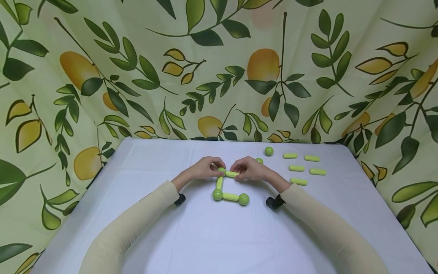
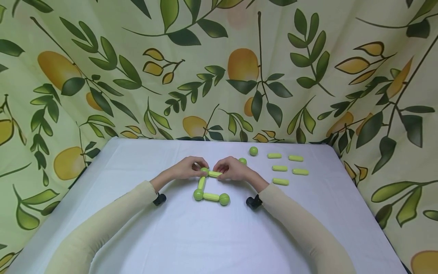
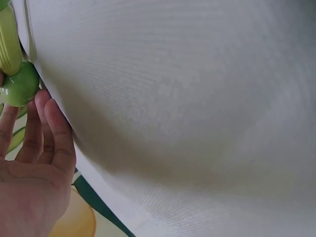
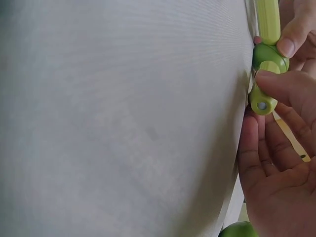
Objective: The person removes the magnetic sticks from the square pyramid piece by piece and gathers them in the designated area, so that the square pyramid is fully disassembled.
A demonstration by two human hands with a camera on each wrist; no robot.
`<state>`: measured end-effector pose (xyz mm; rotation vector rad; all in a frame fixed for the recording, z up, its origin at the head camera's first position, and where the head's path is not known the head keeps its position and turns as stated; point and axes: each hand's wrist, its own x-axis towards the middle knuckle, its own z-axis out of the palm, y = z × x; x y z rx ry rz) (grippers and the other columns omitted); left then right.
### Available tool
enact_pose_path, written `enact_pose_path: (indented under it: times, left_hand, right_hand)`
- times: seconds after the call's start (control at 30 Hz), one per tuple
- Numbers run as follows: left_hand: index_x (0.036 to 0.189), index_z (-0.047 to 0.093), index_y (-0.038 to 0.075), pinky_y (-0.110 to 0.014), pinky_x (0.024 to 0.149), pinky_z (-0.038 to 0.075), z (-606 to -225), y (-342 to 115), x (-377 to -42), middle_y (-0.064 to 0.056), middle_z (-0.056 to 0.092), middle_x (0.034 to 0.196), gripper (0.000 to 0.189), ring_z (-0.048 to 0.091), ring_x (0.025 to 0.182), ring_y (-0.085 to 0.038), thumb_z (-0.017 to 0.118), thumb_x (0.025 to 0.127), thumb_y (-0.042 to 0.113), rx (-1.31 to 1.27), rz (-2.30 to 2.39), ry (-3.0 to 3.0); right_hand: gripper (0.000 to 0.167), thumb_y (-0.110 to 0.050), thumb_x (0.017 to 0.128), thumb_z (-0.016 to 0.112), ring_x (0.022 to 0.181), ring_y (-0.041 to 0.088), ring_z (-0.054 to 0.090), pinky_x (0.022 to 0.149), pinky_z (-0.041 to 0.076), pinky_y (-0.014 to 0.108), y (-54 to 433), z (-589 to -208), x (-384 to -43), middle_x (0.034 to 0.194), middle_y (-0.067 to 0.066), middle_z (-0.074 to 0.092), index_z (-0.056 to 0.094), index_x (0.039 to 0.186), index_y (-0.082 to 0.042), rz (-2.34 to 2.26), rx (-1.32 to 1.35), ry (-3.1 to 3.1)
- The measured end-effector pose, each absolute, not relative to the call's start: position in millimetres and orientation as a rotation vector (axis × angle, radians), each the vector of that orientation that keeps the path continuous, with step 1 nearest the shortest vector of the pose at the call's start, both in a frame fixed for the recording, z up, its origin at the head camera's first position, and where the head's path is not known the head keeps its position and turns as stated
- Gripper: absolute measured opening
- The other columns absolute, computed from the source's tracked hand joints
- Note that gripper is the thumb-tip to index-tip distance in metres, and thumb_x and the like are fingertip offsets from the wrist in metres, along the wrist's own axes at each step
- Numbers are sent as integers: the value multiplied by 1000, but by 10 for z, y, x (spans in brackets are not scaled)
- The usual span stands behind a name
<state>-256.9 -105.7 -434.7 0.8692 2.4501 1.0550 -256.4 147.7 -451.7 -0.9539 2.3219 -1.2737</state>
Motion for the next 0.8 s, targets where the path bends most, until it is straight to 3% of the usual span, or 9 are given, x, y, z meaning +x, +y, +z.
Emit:
enact_pose_path:
  times: [0.8]
  left_hand:
    - [115, 70, 9, -30, 91, 50, -4361, -1082, -2585, -5, 68, 116, 21, 61, 100, -18, 74, 96, 15, 827, 1032, 2490]
  right_hand:
    - [25, 1, 84, 82, 89, 24, 65, 79, 56, 31, 1851, -4326, -2387, 101, 6, 72, 75, 108, -3, -1381, -891, 2284]
